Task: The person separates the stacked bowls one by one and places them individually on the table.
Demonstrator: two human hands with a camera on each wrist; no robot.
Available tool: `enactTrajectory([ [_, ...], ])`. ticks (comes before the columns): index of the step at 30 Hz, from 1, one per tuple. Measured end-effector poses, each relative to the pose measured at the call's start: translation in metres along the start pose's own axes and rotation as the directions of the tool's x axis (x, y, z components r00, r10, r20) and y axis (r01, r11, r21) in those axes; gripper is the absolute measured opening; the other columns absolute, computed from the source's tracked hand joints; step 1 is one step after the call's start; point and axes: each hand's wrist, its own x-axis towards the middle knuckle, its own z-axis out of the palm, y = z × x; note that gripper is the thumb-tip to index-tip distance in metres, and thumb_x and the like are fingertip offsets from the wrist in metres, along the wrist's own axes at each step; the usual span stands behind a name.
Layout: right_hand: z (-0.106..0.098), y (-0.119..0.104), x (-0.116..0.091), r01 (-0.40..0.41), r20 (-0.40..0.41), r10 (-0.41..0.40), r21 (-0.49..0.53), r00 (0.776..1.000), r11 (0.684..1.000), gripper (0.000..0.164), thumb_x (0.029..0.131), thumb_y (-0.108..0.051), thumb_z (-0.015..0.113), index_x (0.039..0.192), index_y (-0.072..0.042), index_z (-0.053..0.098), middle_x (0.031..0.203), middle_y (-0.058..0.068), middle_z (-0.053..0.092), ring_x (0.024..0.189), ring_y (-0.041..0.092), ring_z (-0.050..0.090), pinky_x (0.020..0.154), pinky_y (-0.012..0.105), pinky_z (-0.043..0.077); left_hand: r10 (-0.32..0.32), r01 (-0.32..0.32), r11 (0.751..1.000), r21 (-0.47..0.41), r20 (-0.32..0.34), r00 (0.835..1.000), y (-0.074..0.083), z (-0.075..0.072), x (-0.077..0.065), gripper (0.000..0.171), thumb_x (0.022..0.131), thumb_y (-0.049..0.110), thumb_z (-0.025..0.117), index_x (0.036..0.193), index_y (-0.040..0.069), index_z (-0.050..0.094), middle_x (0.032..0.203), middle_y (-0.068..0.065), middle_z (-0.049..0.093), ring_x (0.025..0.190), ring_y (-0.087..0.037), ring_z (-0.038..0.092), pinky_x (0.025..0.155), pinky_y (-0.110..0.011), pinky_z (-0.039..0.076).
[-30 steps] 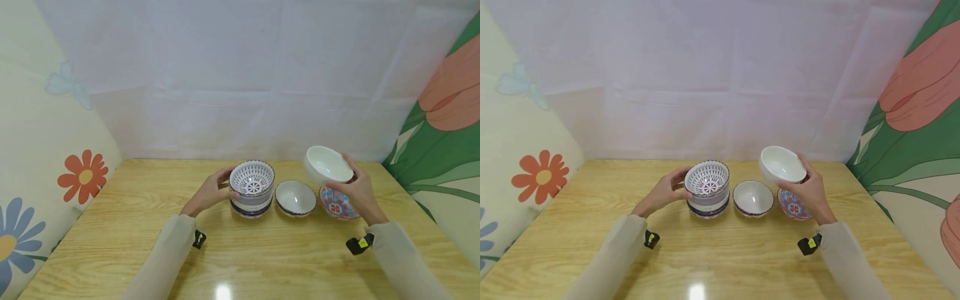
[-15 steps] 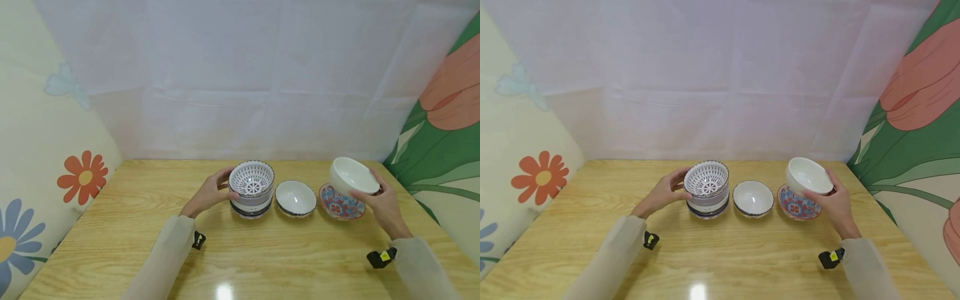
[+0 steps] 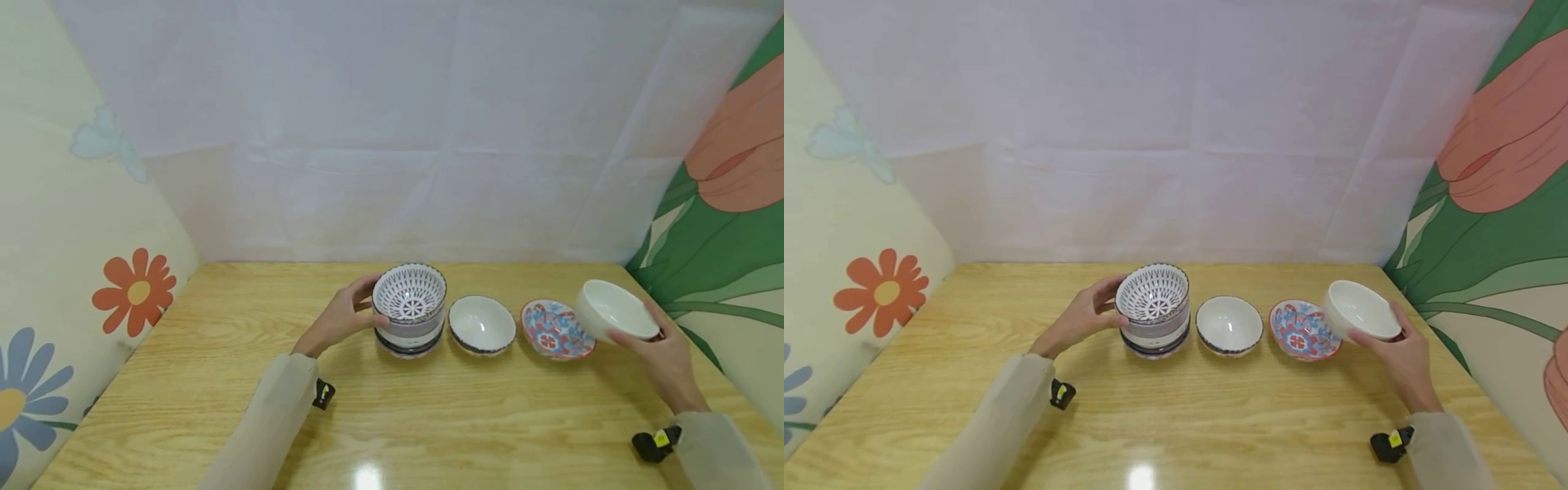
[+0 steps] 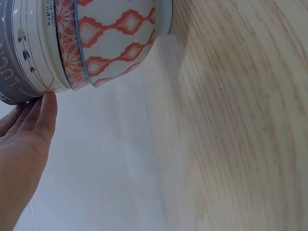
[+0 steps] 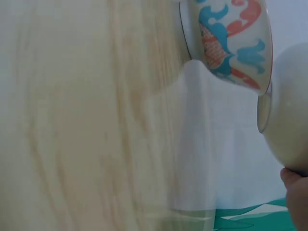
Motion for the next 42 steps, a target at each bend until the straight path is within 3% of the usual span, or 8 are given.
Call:
enactTrajectory([
  [13, -0.018, 0.021, -0.005, -0.051, -0.013, 0.051, 0.035, 0.999, 0.998, 0.084, 0.09, -0.015, 0.066, 0.153, -0.008, 0.01, 0.159, -0.002, 0.008, 0.13, -0.007, 0.028, 0.081, -0.006, 0.031, 0.011, -0.011, 1.0, 0.004, 0.014, 1.0, 0.003, 0.0, 0.0, 0.089, 0.076, 0.035, 0.079, 0.147, 0.008, 0.033, 0.148, -0.014, 0.04, 0.136, -0.031, 0.039, 0.11, -0.047, 0.037],
  [17, -0.021, 0.026, -0.003, -0.078, 0.005, 0.079, -0.012, 0.997, 0.997, 0.086, 0.09, -0.019, 0.066, 0.153, -0.009, 0.008, 0.159, 0.007, 0.004, 0.133, -0.006, 0.024, 0.082, -0.006, 0.03, 0.008, -0.008, 1.0, 0.005, 0.011, 1.0, 0.003, -0.001, -0.001, 0.089, 0.076, 0.036, 0.079, 0.147, 0.008, 0.033, 0.148, -0.014, 0.04, 0.136, -0.031, 0.039, 0.11, -0.047, 0.037],
  [23, -0.024, 0.033, -0.001, -0.128, 0.02, 0.132, -0.134, 0.991, 0.983, 0.09, 0.088, -0.031, 0.068, 0.152, -0.006, 0.01, 0.154, 0.028, 0.012, 0.133, -0.003, 0.025, 0.072, -0.006, 0.026, 0.014, -0.014, 1.0, -0.002, 0.011, 1.0, 0.003, -0.001, -0.002, 0.09, 0.076, 0.037, 0.079, 0.147, 0.007, 0.032, 0.148, -0.015, 0.04, 0.136, -0.032, 0.039, 0.11, -0.047, 0.038],
  [31, -0.024, 0.044, -0.002, -0.096, 0.045, 0.103, -0.147, 0.994, 0.985, 0.09, 0.088, -0.03, 0.068, 0.152, -0.005, 0.01, 0.158, 0.015, 0.007, 0.129, -0.01, 0.021, 0.076, -0.008, 0.023, 0.001, -0.001, 1.0, -0.008, 0.012, 1.0, 0.002, 0.0, -0.001, 0.089, 0.076, 0.034, 0.079, 0.147, 0.008, 0.033, 0.147, -0.014, 0.04, 0.136, -0.032, 0.039, 0.11, -0.047, 0.038],
  [37, -0.024, 0.045, -0.002, -0.079, 0.051, 0.09, -0.192, 0.995, 0.978, 0.091, 0.088, -0.032, 0.068, 0.152, -0.006, 0.009, 0.156, 0.022, 0.008, 0.131, -0.008, 0.019, 0.074, -0.009, 0.021, -0.001, 0.001, 1.0, -0.001, 0.011, 1.0, 0.002, 0.0, -0.001, 0.087, 0.078, 0.033, 0.079, 0.147, 0.008, 0.033, 0.148, -0.014, 0.04, 0.136, -0.032, 0.039, 0.11, -0.047, 0.038],
  [42, -0.025, 0.044, 0.0, -0.049, 0.077, 0.068, -0.227, 0.995, 0.973, 0.093, 0.088, -0.032, 0.068, 0.152, -0.007, 0.006, 0.155, 0.027, 0.009, 0.136, 0.005, 0.022, 0.073, -0.008, 0.021, -0.005, 0.005, 1.0, 0.01, 0.007, 1.0, 0.003, 0.0, -0.002, 0.086, 0.078, 0.033, 0.078, 0.147, 0.009, 0.033, 0.148, -0.013, 0.04, 0.136, -0.032, 0.04, 0.11, -0.047, 0.038],
])
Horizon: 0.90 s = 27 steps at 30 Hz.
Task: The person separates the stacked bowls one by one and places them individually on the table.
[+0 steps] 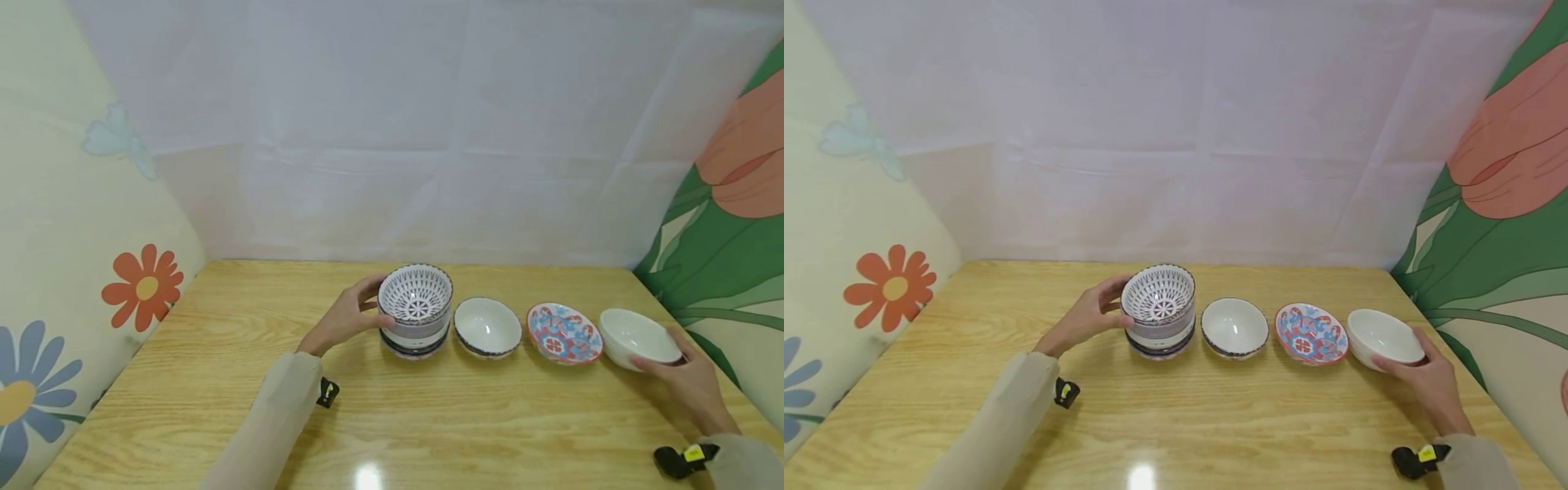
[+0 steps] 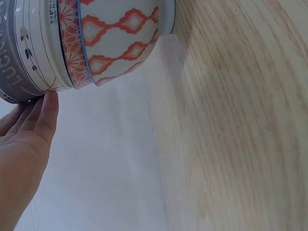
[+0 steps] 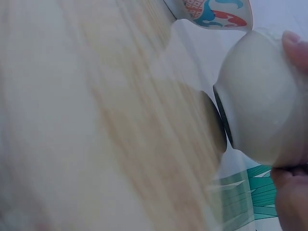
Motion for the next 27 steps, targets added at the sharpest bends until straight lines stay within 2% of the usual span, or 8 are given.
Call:
enactTrajectory([
  [4, -0.002, 0.001, 0.0, 0.031, 0.019, -0.03, -0.025, 0.999, 0.999, 0.095, 0.087, -0.031, 0.069, 0.153, -0.007, 0.005, 0.153, 0.031, 0.014, 0.129, 0.002, 0.031, 0.072, -0.006, 0.022, -0.004, 0.004, 1.0, 0.003, -0.002, 1.0, -0.001, 0.0, 0.001, 0.085, 0.078, 0.031, 0.079, 0.147, 0.009, 0.033, 0.147, -0.013, 0.041, 0.136, -0.031, 0.04, 0.11, -0.047, 0.038],
  [9, -0.002, 0.005, -0.001, 0.117, 0.005, -0.117, -0.025, 0.993, 0.993, 0.09, 0.083, -0.024, 0.074, 0.153, -0.009, 0.018, 0.141, 0.014, 0.038, 0.094, -0.02, 0.029, 0.069, 0.0, 0.026, -0.008, 0.008, 1.0, 0.011, -0.011, 1.0, -0.002, 0.0, 0.002, 0.083, 0.079, 0.026, 0.079, 0.147, 0.009, 0.034, 0.147, -0.013, 0.042, 0.135, -0.031, 0.041, 0.109, -0.046, 0.039],
  [13, -0.004, 0.005, 0.0, 0.135, 0.026, -0.134, -0.049, 0.991, 0.99, 0.091, 0.083, -0.025, 0.074, 0.152, -0.009, 0.017, 0.14, 0.018, 0.036, 0.096, -0.018, 0.03, 0.072, 0.004, 0.027, -0.01, 0.01, 1.0, 0.009, -0.007, 1.0, -0.002, 0.0, 0.002, 0.083, 0.079, 0.026, 0.079, 0.147, 0.01, 0.034, 0.147, -0.013, 0.041, 0.135, -0.031, 0.04, 0.109, -0.046, 0.039],
  [14, -0.005, 0.004, 0.0, 0.133, 0.039, -0.13, -0.056, 0.991, 0.99, 0.091, 0.084, -0.025, 0.074, 0.152, -0.007, 0.016, 0.141, 0.023, 0.033, 0.098, -0.014, 0.032, 0.072, 0.007, 0.027, -0.01, 0.01, 1.0, 0.007, -0.005, 1.0, -0.002, 0.0, 0.001, 0.083, 0.079, 0.027, 0.079, 0.147, 0.01, 0.034, 0.147, -0.013, 0.041, 0.135, -0.031, 0.04, 0.109, -0.046, 0.039],
  [17, -0.008, 0.0, 0.001, 0.097, 0.086, -0.092, -0.06, 0.992, 0.993, 0.098, 0.086, -0.028, 0.071, 0.153, -0.006, 0.003, 0.15, 0.032, 0.019, 0.125, 0.013, 0.036, 0.1, 0.02, 0.03, -0.009, 0.009, 1.0, 0.002, 0.0, 1.0, -0.002, 0.0, 0.001, 0.084, 0.079, 0.029, 0.079, 0.147, 0.01, 0.034, 0.147, -0.013, 0.041, 0.135, -0.031, 0.04, 0.109, -0.046, 0.039],
  [21, -0.014, -0.006, 0.005, 0.063, 0.136, -0.055, -0.055, 0.989, 0.996, 0.103, 0.087, -0.03, 0.069, 0.152, -0.005, -0.007, 0.152, 0.036, 0.003, 0.133, 0.051, 0.017, 0.112, 0.055, 0.021, 0.004, -0.004, 1.0, -0.011, 0.01, 1.0, -0.002, -0.001, 0.001, 0.085, 0.078, 0.031, 0.079, 0.147, 0.009, 0.033, 0.147, -0.013, 0.04, 0.136, -0.031, 0.04, 0.109, -0.046, 0.039],
  [25, -0.017, -0.012, 0.007, 0.053, 0.16, -0.047, -0.035, 0.986, 0.998, 0.105, 0.088, -0.029, 0.069, 0.151, -0.006, -0.012, 0.152, 0.037, -0.006, 0.135, 0.055, 0.011, 0.109, 0.063, 0.021, 0.016, -0.016, 1.0, -0.014, 0.015, 1.0, -0.002, -0.001, 0.0, 0.085, 0.078, 0.033, 0.078, 0.147, 0.01, 0.034, 0.147, -0.013, 0.041, 0.136, -0.031, 0.04, 0.109, -0.045, 0.039],
  [27, -0.017, -0.016, 0.007, 0.048, 0.159, -0.045, -0.017, 0.986, 0.999, 0.106, 0.088, -0.029, 0.069, 0.15, -0.006, -0.014, 0.152, 0.035, -0.012, 0.134, 0.058, 0.004, 0.106, 0.071, 0.013, 0.012, -0.012, 1.0, -0.01, 0.01, 1.0, -0.001, -0.001, 0.001, 0.084, 0.078, 0.032, 0.079, 0.147, 0.011, 0.034, 0.147, -0.012, 0.041, 0.136, -0.03, 0.04, 0.109, -0.045, 0.04],
])
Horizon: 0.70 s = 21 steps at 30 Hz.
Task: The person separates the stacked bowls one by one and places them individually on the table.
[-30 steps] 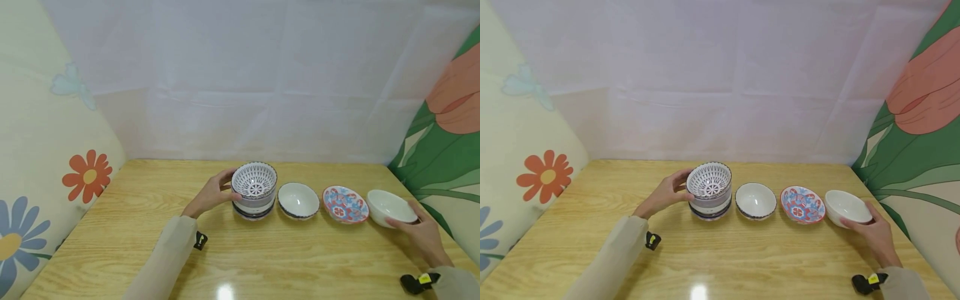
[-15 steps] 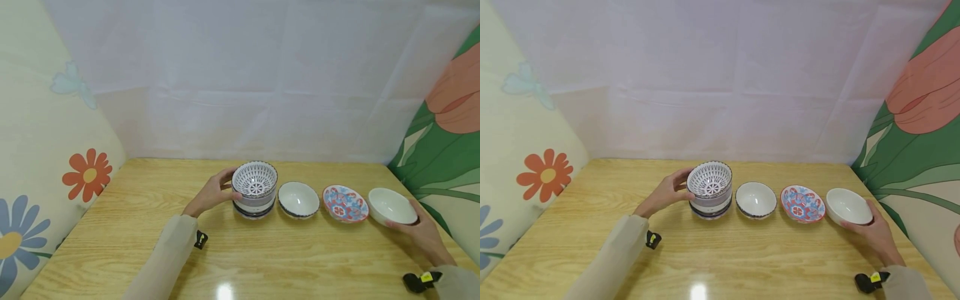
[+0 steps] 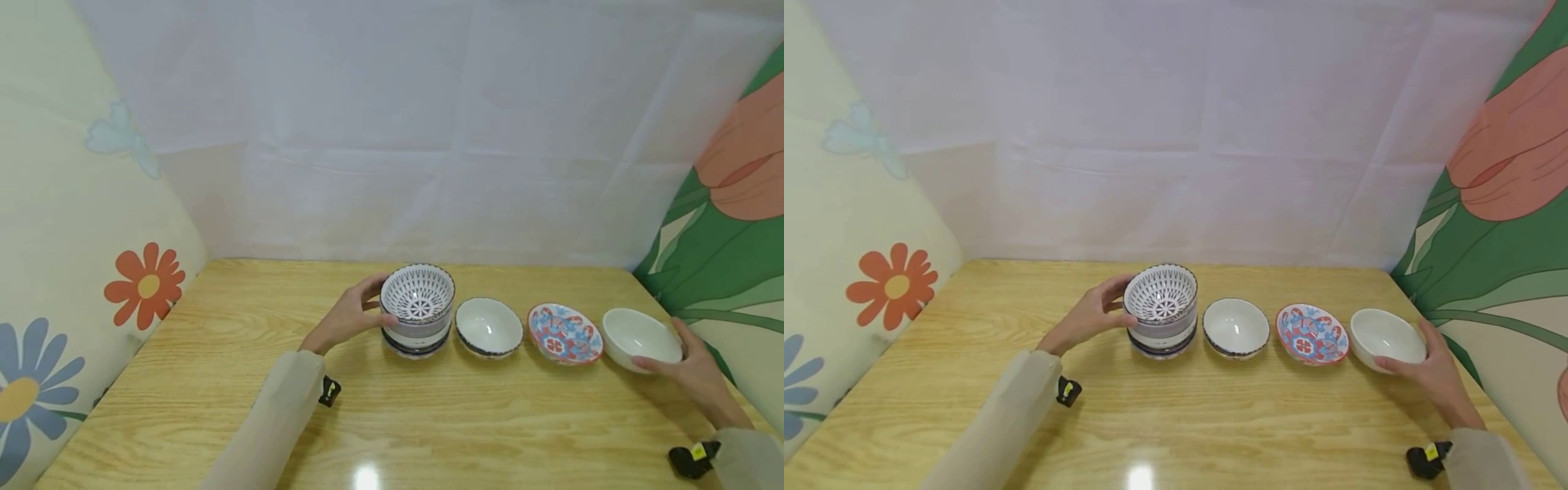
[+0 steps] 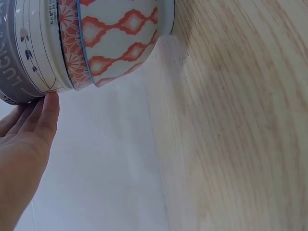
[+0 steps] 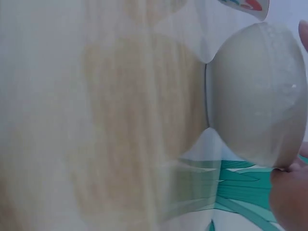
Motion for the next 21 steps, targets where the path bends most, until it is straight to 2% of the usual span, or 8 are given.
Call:
enactTrajectory([
  [5, -0.001, -0.003, 0.001, 0.008, -0.012, -0.008, 0.031, 1.0, 0.999, 0.105, 0.088, -0.028, 0.068, 0.15, -0.006, -0.014, 0.152, 0.031, -0.019, 0.136, 0.057, -0.005, 0.106, 0.072, 0.008, -0.009, 0.009, 1.0, 0.001, -0.016, 1.0, 0.001, 0.001, 0.001, 0.082, 0.079, 0.029, 0.079, 0.146, 0.012, 0.035, 0.146, -0.011, 0.042, 0.135, -0.03, 0.041, 0.107, -0.045, 0.042],
  [10, 0.0, -0.005, -0.001, 0.021, -0.027, -0.02, 0.035, 0.999, 0.999, 0.102, 0.089, -0.028, 0.067, 0.151, -0.005, -0.011, 0.153, 0.027, -0.02, 0.137, 0.054, -0.009, 0.108, 0.069, 0.004, 0.003, -0.003, 1.0, 0.0, -0.021, 1.0, -0.001, 0.002, 0.001, 0.084, 0.077, 0.032, 0.079, 0.146, 0.011, 0.036, 0.146, -0.012, 0.043, 0.135, -0.03, 0.041, 0.106, -0.046, 0.042],
  [13, 0.0, -0.009, -0.001, 0.042, -0.039, -0.041, 0.031, 0.998, 0.999, 0.101, 0.089, -0.029, 0.067, 0.151, -0.005, -0.009, 0.154, 0.025, -0.02, 0.137, 0.054, -0.01, 0.109, 0.068, 0.003, 0.005, -0.005, 1.0, -0.008, -0.009, 1.0, -0.002, 0.002, 0.002, 0.088, 0.077, 0.032, 0.08, 0.148, 0.009, 0.032, 0.148, -0.012, 0.039, 0.137, -0.03, 0.038, 0.109, -0.047, 0.038],
  [16, 0.003, -0.017, 0.0, 0.071, -0.035, -0.069, 0.052, 0.997, 0.996, 0.099, 0.09, -0.027, 0.066, 0.152, -0.008, -0.009, 0.156, 0.021, -0.02, 0.138, 0.051, -0.011, 0.111, 0.064, 0.001, -0.023, 0.024, 1.0, -0.014, 0.016, 1.0, -0.003, 0.004, 0.004, 0.098, 0.077, 0.033, 0.08, 0.151, 0.007, 0.021, 0.154, -0.013, 0.029, 0.141, -0.032, 0.03, 0.115, -0.048, 0.029],
  [17, 0.004, -0.02, 0.0, 0.079, -0.028, -0.078, 0.06, 0.997, 0.995, 0.099, 0.09, -0.027, 0.066, 0.153, -0.01, -0.009, 0.156, 0.019, -0.019, 0.139, 0.05, -0.011, 0.113, 0.061, 0.0, -0.035, 0.035, 0.999, -0.014, 0.027, 0.999, -0.003, 0.005, 0.004, 0.103, 0.076, 0.034, 0.08, 0.152, 0.007, 0.016, 0.156, -0.013, 0.024, 0.143, -0.032, 0.026, 0.116, -0.049, 0.025],
  [19, 0.009, -0.027, 0.002, 0.104, -0.017, -0.103, 0.076, 0.995, 0.992, 0.098, 0.09, -0.025, 0.066, 0.153, -0.012, -0.008, 0.157, 0.016, -0.019, 0.141, 0.046, -0.012, 0.121, 0.037, 0.001, -0.062, 0.062, 0.998, -0.012, 0.043, 0.997, -0.003, 0.006, 0.006, 0.114, 0.073, 0.04, 0.082, 0.153, 0.006, 0.007, 0.158, -0.015, 0.016, 0.144, -0.034, 0.02, 0.118, -0.05, 0.02],
  [21, 0.015, -0.034, 0.003, 0.14, -0.015, -0.139, 0.093, 0.99, 0.986, 0.097, 0.09, -0.021, 0.066, 0.153, -0.012, -0.006, 0.158, 0.017, -0.016, 0.142, 0.042, -0.011, 0.116, 0.012, 0.004, -0.081, 0.081, 0.997, -0.013, 0.054, 0.995, -0.004, 0.008, 0.006, 0.124, 0.068, 0.047, 0.082, 0.154, 0.008, 0.002, 0.159, -0.015, 0.011, 0.145, -0.034, 0.017, 0.118, -0.051, 0.017],
])
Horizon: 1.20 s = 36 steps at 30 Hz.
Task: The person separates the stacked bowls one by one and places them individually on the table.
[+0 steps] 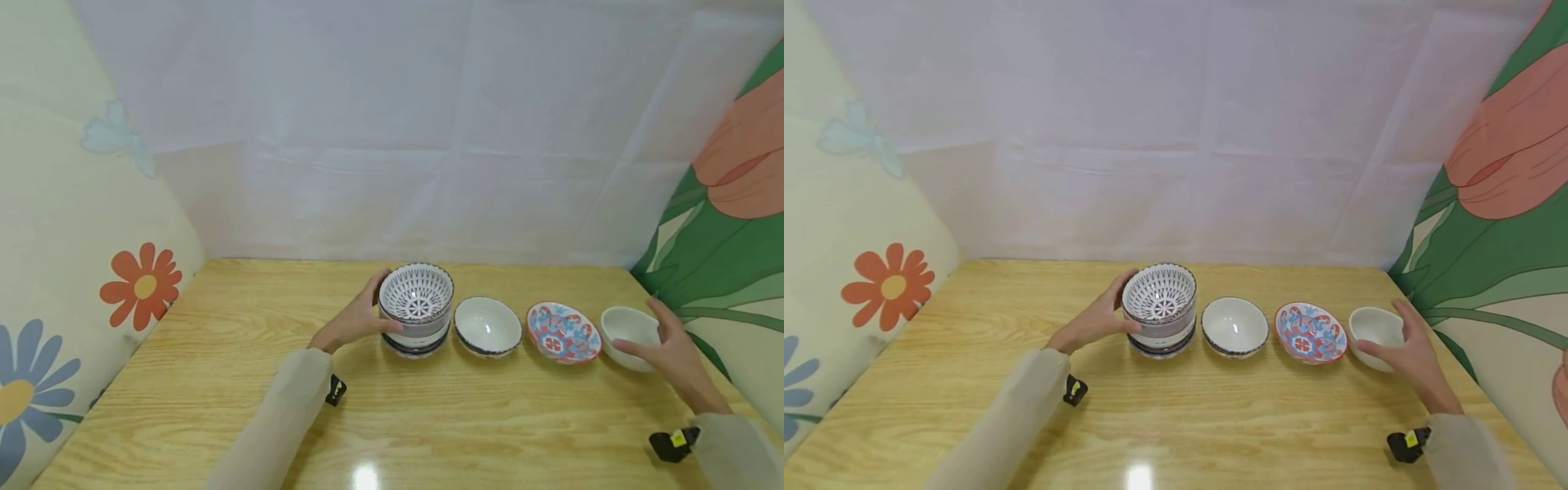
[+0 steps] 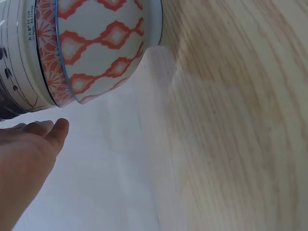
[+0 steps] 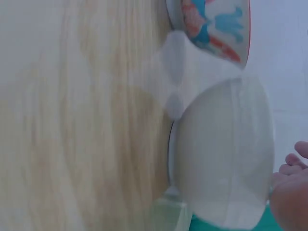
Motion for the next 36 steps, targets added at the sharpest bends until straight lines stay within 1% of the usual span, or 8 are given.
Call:
enactTrajectory([
  [3, 0.01, -0.011, 0.003, 0.044, 0.011, -0.044, 0.013, 0.999, 0.999, 0.097, 0.089, -0.017, 0.068, 0.154, -0.009, -0.003, 0.158, 0.018, -0.014, 0.143, 0.042, -0.01, 0.108, 0.001, 0.005, -0.003, 0.004, 1.0, -0.025, 0.016, 1.0, -0.001, 0.002, 0.002, 0.129, 0.064, 0.052, 0.084, 0.154, 0.01, 0.001, 0.158, -0.016, 0.014, 0.145, -0.034, 0.017, 0.118, -0.053, 0.016],
  [6, 0.022, -0.027, 0.008, 0.083, 0.03, -0.083, 0.013, 0.996, 0.996, 0.098, 0.086, -0.015, 0.07, 0.153, -0.006, -0.001, 0.158, 0.021, -0.011, 0.142, 0.046, -0.007, 0.121, 0.033, 0.002, -0.014, 0.015, 0.999, -0.03, 0.02, 1.0, 0.0, 0.004, 0.005, 0.126, 0.063, 0.048, 0.086, 0.153, 0.013, 0.005, 0.156, -0.014, 0.02, 0.144, -0.032, 0.022, 0.117, -0.053, 0.018],
  [9, 0.035, -0.047, 0.014, 0.119, 0.069, -0.12, 0.023, 0.99, 0.993, 0.101, 0.084, -0.014, 0.073, 0.154, -0.008, 0.0, 0.158, 0.021, -0.009, 0.141, 0.051, -0.004, 0.114, 0.061, 0.004, -0.034, 0.034, 0.999, -0.023, 0.018, 0.999, 0.001, 0.006, 0.007, 0.119, 0.067, 0.043, 0.085, 0.153, 0.015, 0.007, 0.154, -0.013, 0.024, 0.142, -0.031, 0.025, 0.116, -0.054, 0.021],
  [12, 0.051, -0.071, 0.019, 0.151, 0.105, -0.155, 0.041, 0.982, 0.988, 0.105, 0.079, -0.013, 0.077, 0.154, -0.011, 0.003, 0.159, 0.02, -0.006, 0.141, 0.052, 0.0, 0.111, 0.067, 0.01, -0.051, 0.051, 0.998, -0.024, 0.016, 0.999, 0.003, 0.006, 0.008, 0.114, 0.071, 0.039, 0.084, 0.152, 0.016, 0.007, 0.153, -0.013, 0.024, 0.142, -0.031, 0.026, 0.116, -0.054, 0.022],
  [19, 0.097, -0.13, 0.031, 0.211, 0.21, -0.215, 0.044, 0.954, 0.977, 0.109, 0.075, -0.022, 0.081, 0.155, -0.024, 0.007, 0.161, 0.011, 0.0, 0.145, 0.044, 0.006, 0.111, 0.068, 0.014, -0.055, 0.055, 0.998, -0.025, 0.014, 0.998, 0.003, 0.005, 0.005, 0.113, 0.072, 0.034, 0.084, 0.152, 0.014, 0.007, 0.153, -0.014, 0.023, 0.141, -0.032, 0.026, 0.115, -0.054, 0.022],
  [26, 0.144, -0.179, 0.044, 0.324, 0.31, -0.325, 0.056, 0.893, 0.944, 0.118, 0.066, -0.034, 0.087, 0.155, -0.023, 0.01, 0.161, 0.011, 0.007, 0.145, 0.041, 0.012, 0.112, 0.063, 0.019, -0.037, 0.037, 0.999, -0.001, -0.015, 0.999, 0.0, 0.004, 0.005, 0.112, 0.071, 0.031, 0.085, 0.152, 0.012, 0.01, 0.153, -0.014, 0.025, 0.141, -0.032, 0.027, 0.116, -0.054, 0.022],
  [32, 0.171, -0.192, 0.055, 0.322, 0.37, -0.329, 0.082, 0.869, 0.943, 0.129, 0.057, -0.042, 0.091, 0.154, -0.016, 0.011, 0.16, 0.012, 0.009, 0.145, 0.039, 0.014, 0.113, 0.062, 0.022, -0.022, 0.022, 1.0, 0.009, -0.014, 1.0, -0.002, 0.005, 0.005, 0.112, 0.071, 0.034, 0.085, 0.152, 0.01, 0.011, 0.152, -0.016, 0.027, 0.139, -0.032, 0.03, 0.115, -0.054, 0.024],
  [36, 0.185, -0.189, 0.058, 0.283, 0.38, -0.327, 0.168, 0.865, 0.944, 0.127, 0.057, -0.033, 0.092, 0.154, -0.013, 0.013, 0.155, 0.016, 0.023, 0.14, 0.037, 0.027, 0.112, 0.059, 0.027, 0.004, -0.004, 1.0, -0.005, 0.006, 1.0, -0.004, 0.005, 0.005, 0.116, 0.07, 0.043, 0.084, 0.152, 0.01, 0.009, 0.152, -0.016, 0.025, 0.138, -0.033, 0.031, 0.114, -0.054, 0.025],
])
